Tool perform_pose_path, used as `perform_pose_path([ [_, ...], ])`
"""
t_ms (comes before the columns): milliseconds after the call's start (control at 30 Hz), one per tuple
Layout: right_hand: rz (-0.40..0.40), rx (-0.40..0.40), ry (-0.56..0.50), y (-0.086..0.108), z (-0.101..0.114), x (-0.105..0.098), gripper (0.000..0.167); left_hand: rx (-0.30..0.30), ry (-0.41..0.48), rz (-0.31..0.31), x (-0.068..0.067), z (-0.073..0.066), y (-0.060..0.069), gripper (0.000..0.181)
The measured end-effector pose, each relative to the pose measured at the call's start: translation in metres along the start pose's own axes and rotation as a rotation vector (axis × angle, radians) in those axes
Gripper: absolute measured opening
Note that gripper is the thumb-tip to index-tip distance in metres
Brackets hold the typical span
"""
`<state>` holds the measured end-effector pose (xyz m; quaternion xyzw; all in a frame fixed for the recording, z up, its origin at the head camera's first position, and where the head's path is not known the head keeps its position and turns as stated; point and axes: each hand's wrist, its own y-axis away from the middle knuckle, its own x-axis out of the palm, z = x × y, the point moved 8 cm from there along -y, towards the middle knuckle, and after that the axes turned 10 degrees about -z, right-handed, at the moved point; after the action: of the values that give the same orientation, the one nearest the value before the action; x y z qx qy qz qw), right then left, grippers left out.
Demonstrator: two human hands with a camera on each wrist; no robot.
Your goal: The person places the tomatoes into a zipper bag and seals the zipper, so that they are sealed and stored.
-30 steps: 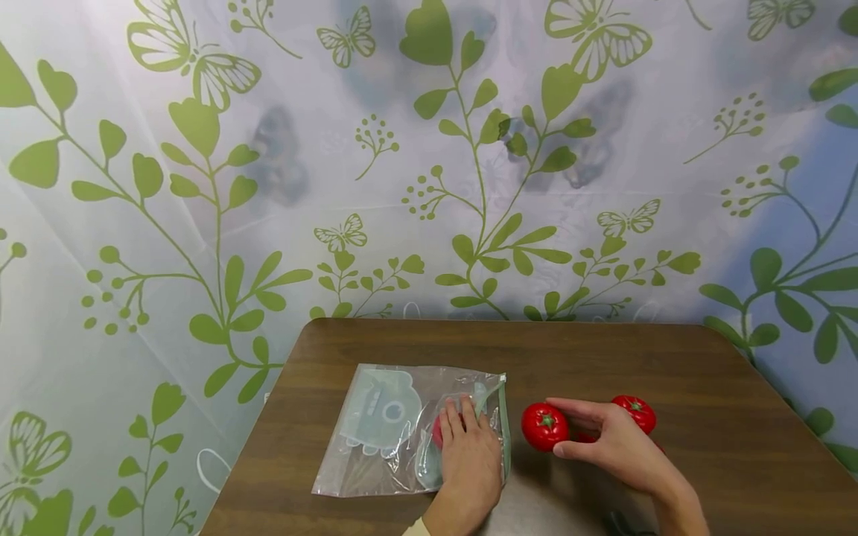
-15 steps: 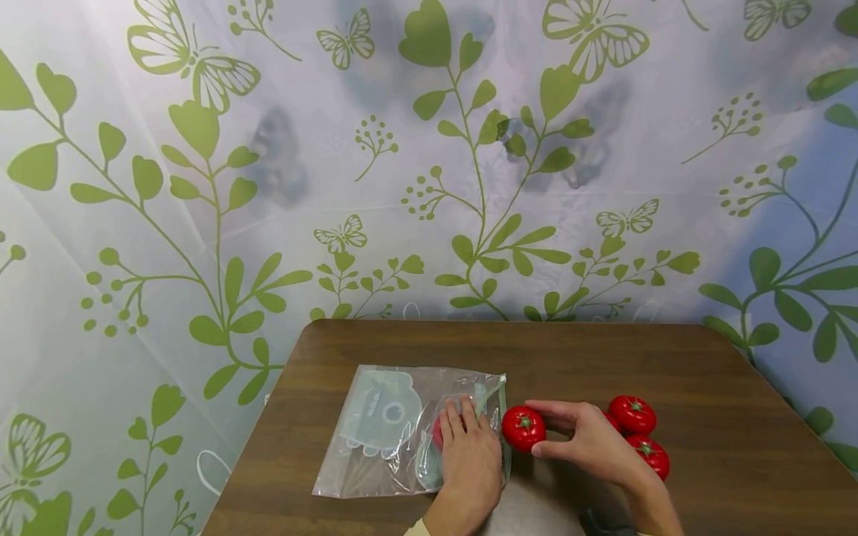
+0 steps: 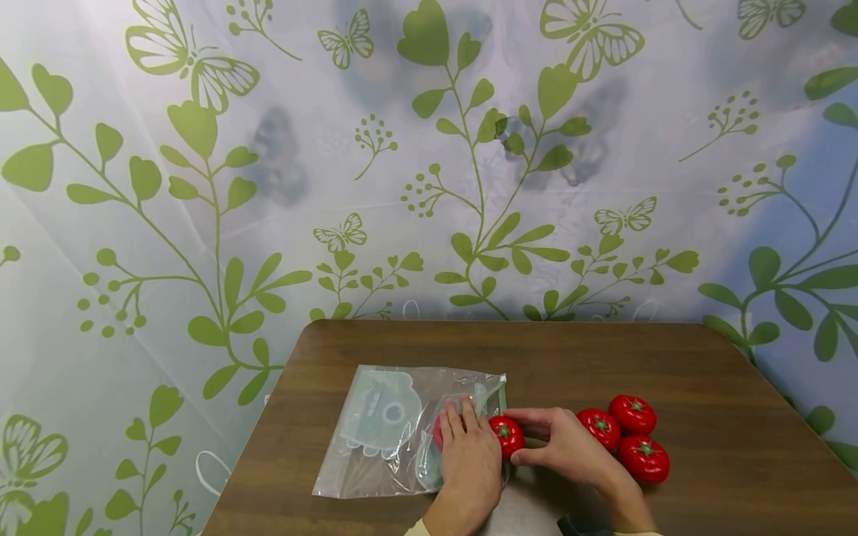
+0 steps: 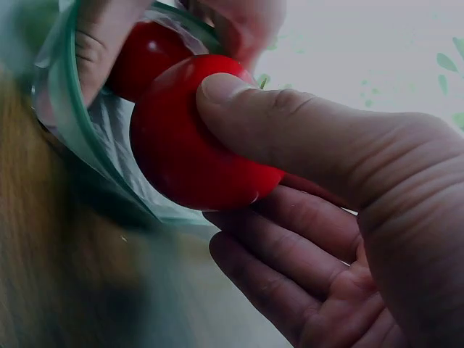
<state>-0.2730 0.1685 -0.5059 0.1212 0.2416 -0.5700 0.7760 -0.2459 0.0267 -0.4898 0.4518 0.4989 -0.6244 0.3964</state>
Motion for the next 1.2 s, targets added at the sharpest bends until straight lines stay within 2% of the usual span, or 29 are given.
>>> perform_pose_path([
  [167, 0.021, -0.006, -0.003, -0.003, 0.0, 0.009, 0.068, -0.007, 0.014, 0.008, 0.001, 0.001, 0.0, 0.07],
  [367, 0.041, 0.028, 0.007, -0.006, -0.002, 0.015, 0.071, 0.001, 0.016, 0.015, 0.001, -0.001, 0.0, 0.073],
  [533, 0.039, 0.029, 0.024, -0.009, 0.0, 0.018, 0.071, 0.001, 0.007, -0.009, -0.001, -0.001, 0.001, 0.072],
  [800, 0.033, -0.023, 0.052, -0.011, 0.007, 0.021, 0.066, 0.002, 0.009, -0.029, -0.002, -0.001, 0.002, 0.069],
  [1067, -0.03, -0.111, 0.149, -0.014, 0.008, 0.026, 0.064, 0.025, -0.008, -0.031, -0.001, -0.003, 0.001, 0.059],
  [1200, -0.035, -0.109, 0.163, -0.014, 0.005, 0.026, 0.064, 0.026, -0.012, -0.029, 0.0, -0.004, 0.001, 0.055],
])
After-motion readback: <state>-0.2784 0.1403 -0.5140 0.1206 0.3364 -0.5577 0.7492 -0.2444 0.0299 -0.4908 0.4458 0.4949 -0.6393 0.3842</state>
